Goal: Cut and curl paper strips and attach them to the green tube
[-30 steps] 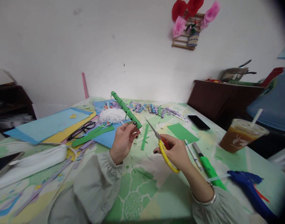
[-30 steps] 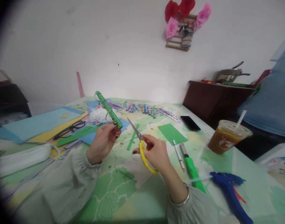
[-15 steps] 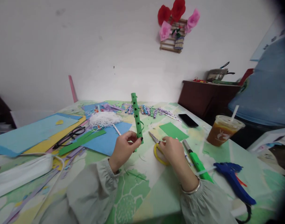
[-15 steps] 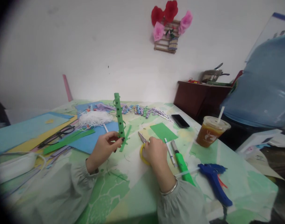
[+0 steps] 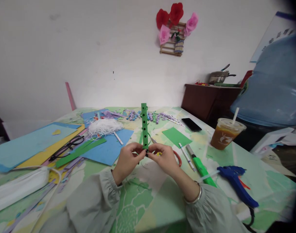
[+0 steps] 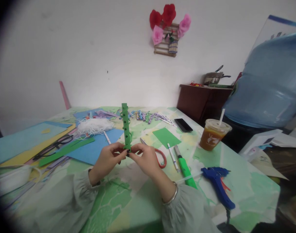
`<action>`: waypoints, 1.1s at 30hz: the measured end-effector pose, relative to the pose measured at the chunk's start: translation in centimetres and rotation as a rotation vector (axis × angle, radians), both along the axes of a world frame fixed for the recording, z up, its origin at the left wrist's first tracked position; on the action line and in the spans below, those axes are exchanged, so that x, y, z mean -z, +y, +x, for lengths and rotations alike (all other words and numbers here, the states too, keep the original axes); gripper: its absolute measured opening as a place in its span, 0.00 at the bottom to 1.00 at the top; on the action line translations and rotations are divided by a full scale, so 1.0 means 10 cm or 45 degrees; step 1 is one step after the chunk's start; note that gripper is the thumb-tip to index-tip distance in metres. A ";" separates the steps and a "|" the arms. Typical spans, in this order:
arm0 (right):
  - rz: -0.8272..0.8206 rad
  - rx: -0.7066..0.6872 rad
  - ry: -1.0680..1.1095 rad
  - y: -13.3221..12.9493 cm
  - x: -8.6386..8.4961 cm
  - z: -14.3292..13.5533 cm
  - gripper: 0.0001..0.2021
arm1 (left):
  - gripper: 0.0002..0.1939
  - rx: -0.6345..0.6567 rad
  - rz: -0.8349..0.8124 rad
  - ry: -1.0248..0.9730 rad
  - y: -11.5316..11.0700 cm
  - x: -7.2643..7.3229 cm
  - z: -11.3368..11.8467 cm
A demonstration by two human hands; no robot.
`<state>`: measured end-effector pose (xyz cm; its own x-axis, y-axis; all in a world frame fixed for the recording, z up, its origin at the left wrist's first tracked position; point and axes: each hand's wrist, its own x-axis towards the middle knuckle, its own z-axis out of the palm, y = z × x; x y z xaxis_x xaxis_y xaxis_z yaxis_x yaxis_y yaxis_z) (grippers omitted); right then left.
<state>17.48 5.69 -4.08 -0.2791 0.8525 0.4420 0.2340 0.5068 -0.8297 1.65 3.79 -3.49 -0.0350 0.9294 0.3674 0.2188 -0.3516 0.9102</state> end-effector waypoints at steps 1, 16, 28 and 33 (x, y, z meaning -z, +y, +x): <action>0.020 0.017 -0.007 -0.01 -0.01 0.00 0.04 | 0.07 -0.004 0.008 0.019 0.00 0.01 0.00; -0.025 0.043 -0.018 -0.02 0.00 -0.04 0.01 | 0.09 0.085 -0.016 0.098 0.04 0.00 -0.04; -0.132 -0.058 0.014 -0.02 -0.01 -0.04 0.02 | 0.10 -0.048 0.041 -0.087 0.04 -0.14 -0.11; -0.134 -0.087 0.030 0.01 0.03 -0.03 0.03 | 0.10 0.098 -0.035 -0.178 0.03 -0.13 -0.09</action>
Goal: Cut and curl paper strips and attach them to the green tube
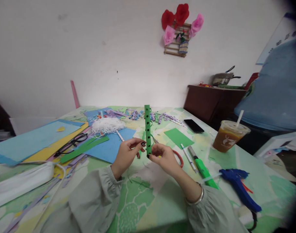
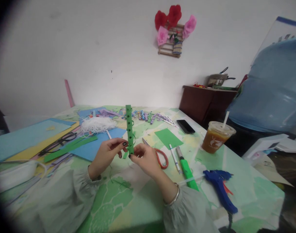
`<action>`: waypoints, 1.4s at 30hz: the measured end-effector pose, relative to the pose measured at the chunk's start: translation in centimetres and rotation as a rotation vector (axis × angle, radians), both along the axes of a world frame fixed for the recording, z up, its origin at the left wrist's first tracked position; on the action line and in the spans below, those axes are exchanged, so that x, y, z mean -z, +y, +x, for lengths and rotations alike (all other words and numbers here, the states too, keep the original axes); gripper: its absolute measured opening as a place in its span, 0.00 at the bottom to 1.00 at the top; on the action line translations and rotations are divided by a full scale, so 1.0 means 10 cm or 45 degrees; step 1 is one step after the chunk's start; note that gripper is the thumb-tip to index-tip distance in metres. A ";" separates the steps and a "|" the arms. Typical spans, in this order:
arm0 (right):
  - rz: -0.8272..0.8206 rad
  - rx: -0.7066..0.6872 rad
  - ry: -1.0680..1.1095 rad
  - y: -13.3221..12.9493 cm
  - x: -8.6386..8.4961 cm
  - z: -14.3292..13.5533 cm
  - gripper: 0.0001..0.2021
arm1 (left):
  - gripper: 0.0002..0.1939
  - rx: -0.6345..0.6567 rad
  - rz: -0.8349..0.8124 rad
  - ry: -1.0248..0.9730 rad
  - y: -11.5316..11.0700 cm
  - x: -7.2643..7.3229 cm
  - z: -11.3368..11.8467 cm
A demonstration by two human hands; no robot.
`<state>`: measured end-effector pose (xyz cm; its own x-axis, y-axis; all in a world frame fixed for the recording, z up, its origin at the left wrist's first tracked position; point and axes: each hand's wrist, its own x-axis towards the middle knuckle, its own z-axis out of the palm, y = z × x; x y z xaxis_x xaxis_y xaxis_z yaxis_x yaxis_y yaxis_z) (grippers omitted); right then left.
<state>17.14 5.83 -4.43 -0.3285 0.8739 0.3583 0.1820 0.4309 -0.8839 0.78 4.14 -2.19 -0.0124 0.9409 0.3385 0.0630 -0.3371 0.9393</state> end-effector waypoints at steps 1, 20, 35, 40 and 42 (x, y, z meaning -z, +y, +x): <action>0.006 0.007 0.000 0.01 0.01 0.00 0.03 | 0.11 0.035 -0.007 -0.009 0.00 0.00 0.00; 0.993 0.620 -0.304 -0.17 -0.07 0.02 0.02 | 0.13 0.064 0.261 0.154 -0.19 -0.02 0.01; 1.125 0.558 -0.256 -0.21 -0.08 0.03 0.06 | 0.08 0.167 0.274 0.029 -0.20 -0.01 -0.01; 1.124 0.533 -0.253 -0.19 -0.07 0.05 0.06 | 0.09 0.199 0.201 -0.008 -0.18 0.03 -0.01; 1.113 0.538 -0.263 -0.19 -0.07 0.05 0.06 | 0.10 0.203 0.157 -0.026 -0.17 0.05 -0.01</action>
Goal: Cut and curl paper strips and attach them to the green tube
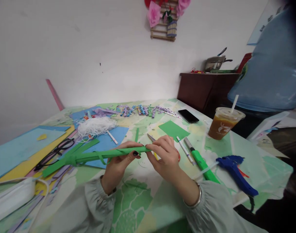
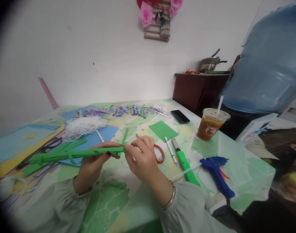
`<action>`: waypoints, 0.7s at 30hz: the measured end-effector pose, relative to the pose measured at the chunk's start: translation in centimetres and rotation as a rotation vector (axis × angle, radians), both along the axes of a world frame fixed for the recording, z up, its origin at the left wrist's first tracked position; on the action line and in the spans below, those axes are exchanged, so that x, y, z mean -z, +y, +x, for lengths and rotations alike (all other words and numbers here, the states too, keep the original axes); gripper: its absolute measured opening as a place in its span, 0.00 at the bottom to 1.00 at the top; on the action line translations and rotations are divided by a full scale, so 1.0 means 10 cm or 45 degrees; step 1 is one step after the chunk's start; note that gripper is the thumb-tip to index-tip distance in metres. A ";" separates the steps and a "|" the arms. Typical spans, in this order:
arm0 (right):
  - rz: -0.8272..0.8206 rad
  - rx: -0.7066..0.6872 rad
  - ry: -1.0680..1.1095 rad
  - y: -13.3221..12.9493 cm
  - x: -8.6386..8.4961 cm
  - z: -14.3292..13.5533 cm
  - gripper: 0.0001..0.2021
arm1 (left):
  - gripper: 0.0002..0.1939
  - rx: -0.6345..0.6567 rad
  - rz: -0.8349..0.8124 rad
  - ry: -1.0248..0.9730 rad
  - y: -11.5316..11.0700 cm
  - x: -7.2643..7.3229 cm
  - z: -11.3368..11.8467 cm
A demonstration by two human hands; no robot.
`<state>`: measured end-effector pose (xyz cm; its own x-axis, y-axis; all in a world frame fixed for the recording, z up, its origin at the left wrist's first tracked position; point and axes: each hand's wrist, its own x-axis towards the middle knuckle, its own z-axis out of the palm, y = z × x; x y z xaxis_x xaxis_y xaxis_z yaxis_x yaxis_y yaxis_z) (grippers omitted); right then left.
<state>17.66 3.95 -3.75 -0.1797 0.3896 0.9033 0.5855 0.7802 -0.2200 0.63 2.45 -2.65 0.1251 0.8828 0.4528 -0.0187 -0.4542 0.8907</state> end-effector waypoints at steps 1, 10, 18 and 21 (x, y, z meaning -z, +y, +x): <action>-0.005 0.008 0.004 0.00 0.00 0.00 0.06 | 0.10 -0.006 -0.021 -0.011 0.00 0.01 0.00; -0.190 -0.060 0.047 0.04 -0.08 0.02 0.06 | 0.14 -0.270 -0.290 -0.047 0.00 0.04 0.02; -1.009 0.495 -0.296 0.35 0.07 0.39 0.07 | 0.19 -0.312 -0.427 -0.128 0.08 -0.06 -0.05; -1.099 0.518 -0.358 0.35 0.13 0.43 0.08 | 0.17 -0.319 -0.343 -0.115 0.05 -0.11 -0.07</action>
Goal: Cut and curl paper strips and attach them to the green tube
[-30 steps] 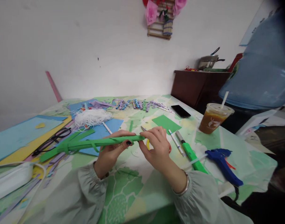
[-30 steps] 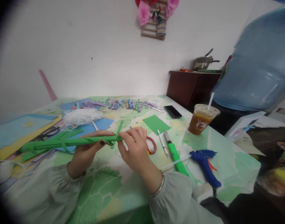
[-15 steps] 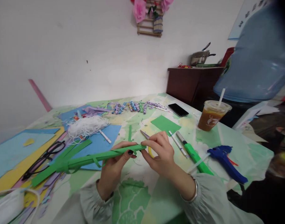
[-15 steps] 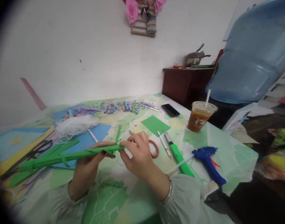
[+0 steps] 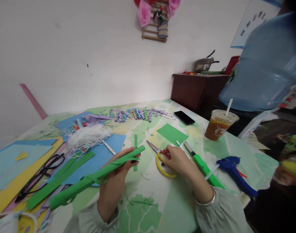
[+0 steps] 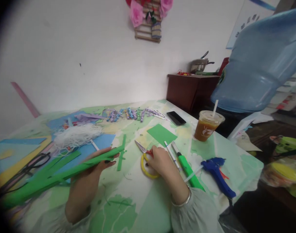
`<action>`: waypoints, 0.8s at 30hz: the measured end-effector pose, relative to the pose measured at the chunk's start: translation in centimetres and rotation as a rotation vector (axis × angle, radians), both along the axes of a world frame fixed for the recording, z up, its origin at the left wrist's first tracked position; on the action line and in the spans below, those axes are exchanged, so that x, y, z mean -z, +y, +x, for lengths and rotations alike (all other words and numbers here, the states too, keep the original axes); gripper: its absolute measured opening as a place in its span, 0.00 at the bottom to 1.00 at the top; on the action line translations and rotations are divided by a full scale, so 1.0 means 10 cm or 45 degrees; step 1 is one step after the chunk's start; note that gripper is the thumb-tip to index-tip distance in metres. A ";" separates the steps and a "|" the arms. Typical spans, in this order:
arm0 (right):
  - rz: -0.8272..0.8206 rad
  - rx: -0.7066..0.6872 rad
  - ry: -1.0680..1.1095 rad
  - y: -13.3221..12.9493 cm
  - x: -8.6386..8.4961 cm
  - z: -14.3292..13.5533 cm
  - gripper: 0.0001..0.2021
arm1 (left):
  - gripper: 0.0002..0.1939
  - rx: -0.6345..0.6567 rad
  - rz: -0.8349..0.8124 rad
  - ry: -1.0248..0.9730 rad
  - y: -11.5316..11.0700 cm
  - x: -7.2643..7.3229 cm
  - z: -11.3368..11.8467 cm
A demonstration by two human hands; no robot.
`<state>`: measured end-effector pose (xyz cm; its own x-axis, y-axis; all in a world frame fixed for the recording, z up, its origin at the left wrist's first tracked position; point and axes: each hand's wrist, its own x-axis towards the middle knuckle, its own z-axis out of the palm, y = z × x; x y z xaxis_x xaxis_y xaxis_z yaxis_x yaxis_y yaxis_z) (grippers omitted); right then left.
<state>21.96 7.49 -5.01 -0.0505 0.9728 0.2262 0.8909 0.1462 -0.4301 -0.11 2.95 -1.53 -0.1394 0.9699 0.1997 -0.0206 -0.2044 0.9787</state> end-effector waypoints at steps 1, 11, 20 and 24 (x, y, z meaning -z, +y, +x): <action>-0.020 0.003 -0.009 -0.01 0.00 -0.01 0.08 | 0.16 -0.017 0.030 0.020 -0.01 -0.01 -0.01; -0.078 0.040 0.171 -0.04 -0.15 -0.12 0.16 | 0.10 -0.051 0.333 0.168 -0.04 -0.10 -0.04; 0.294 -0.358 0.753 -0.25 -0.25 -0.21 0.27 | 0.10 -0.227 0.457 0.298 -0.05 -0.17 -0.10; 0.508 -0.401 0.407 -0.33 -0.25 -0.24 0.24 | 0.11 -0.305 0.476 0.356 -0.05 -0.17 -0.10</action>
